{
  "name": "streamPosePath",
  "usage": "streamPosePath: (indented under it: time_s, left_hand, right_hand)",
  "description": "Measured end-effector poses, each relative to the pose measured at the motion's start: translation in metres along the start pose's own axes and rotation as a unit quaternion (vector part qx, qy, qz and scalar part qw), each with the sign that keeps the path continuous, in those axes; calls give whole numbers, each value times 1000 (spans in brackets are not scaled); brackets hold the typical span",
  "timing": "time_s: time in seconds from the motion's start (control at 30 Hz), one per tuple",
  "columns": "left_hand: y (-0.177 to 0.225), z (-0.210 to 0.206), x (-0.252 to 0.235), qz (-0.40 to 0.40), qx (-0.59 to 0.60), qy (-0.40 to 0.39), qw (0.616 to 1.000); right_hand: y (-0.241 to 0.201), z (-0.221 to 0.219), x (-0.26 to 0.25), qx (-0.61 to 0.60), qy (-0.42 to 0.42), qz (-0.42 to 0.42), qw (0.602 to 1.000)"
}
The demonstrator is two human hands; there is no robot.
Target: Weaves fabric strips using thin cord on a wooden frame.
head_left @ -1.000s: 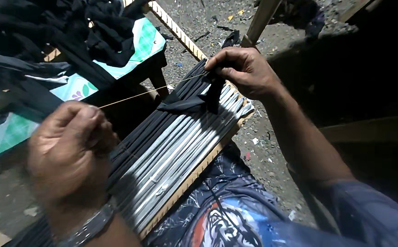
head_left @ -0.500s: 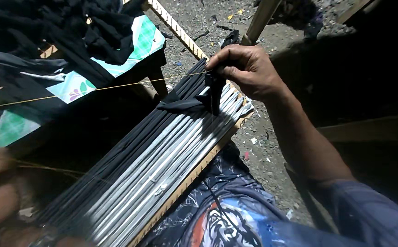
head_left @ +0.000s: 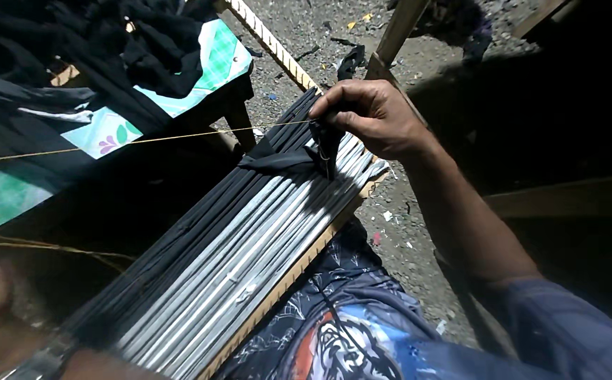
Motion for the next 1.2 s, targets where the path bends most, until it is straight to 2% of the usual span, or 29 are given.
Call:
streamPosePath:
  time_s: [0.03,0.13,0.2,0.23,0.27,0.3,0.37,0.43,0.53,0.6,0.63,0.73,0.8,0.87,0.9,0.97,1.03,1.1,1.2]
  left_hand:
    - [-20,10,-11,-46,76,-27,996]
    - [-52,21,-27,35,268,101,958]
    - [-76,24,-37,87,283,174,939]
    - [-96,29,-47,71,269,134,951]
    - [-116,34,-60,21,249,7,968]
    - [-123,32,-65,7,242,8,970]
    - [-107,17,-60,26,242,73,967]
    - [-89,6,-54,46,204,101,973]
    - [-68,-15,-44,79,-7,96,992]
    - [-45,-37,-28,64,-181,46,980]
    - [-34,-48,-21,60,-227,32,971]
    - [-11,-77,2,42,-278,61,958]
    - [16,-99,23,-36,-220,94,970]
    - [39,-131,50,-87,-101,56,989]
    - [43,-152,63,-77,-36,13,996]
    - [37,-196,85,-7,81,-92,992]
    - [23,-239,103,78,149,-190,967]
    - [14,-272,117,143,181,-247,941]
    - [12,-302,132,188,187,-290,919]
  right_hand:
    - [1,-1,-1,-4,-2,0,1000]
    - [5,-7,-1,-22,-13,-4,1000]
    - [9,-10,-1,-39,-15,-17,999]
    - [9,-11,0,-43,-16,-23,999]
    - [10,-13,0,-45,-19,-26,998]
    - [10,-14,0,-46,-21,-27,998]
    - [11,-16,0,-51,-30,-28,998]
    - [12,-15,0,-49,-34,-37,998]
    - [14,-14,1,-47,-19,-58,997]
    - [18,-14,1,-56,2,-82,995]
    - [19,-14,1,-59,12,-91,994]
    - [24,-12,3,-54,37,-109,992]
    - [27,-11,3,-56,49,-117,990]
    - [30,-11,2,-65,68,-129,987]
    - [32,-11,2,-70,78,-137,985]
    - [32,-12,2,-80,92,-141,983]
    - [31,-14,1,-90,93,-138,982]
    - [30,-15,1,-93,93,-134,982]
    - [29,-15,1,-96,98,-122,983]
Point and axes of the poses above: each hand's wrist, its own x-axis away from the middle knuckle, its own z-axis out of the back of the hand, y = z × x, the point moved 8 cm from there along -x, towards the middle knuckle, and after that the axes turned 6 degrees about -x, right-handed, at the moved point
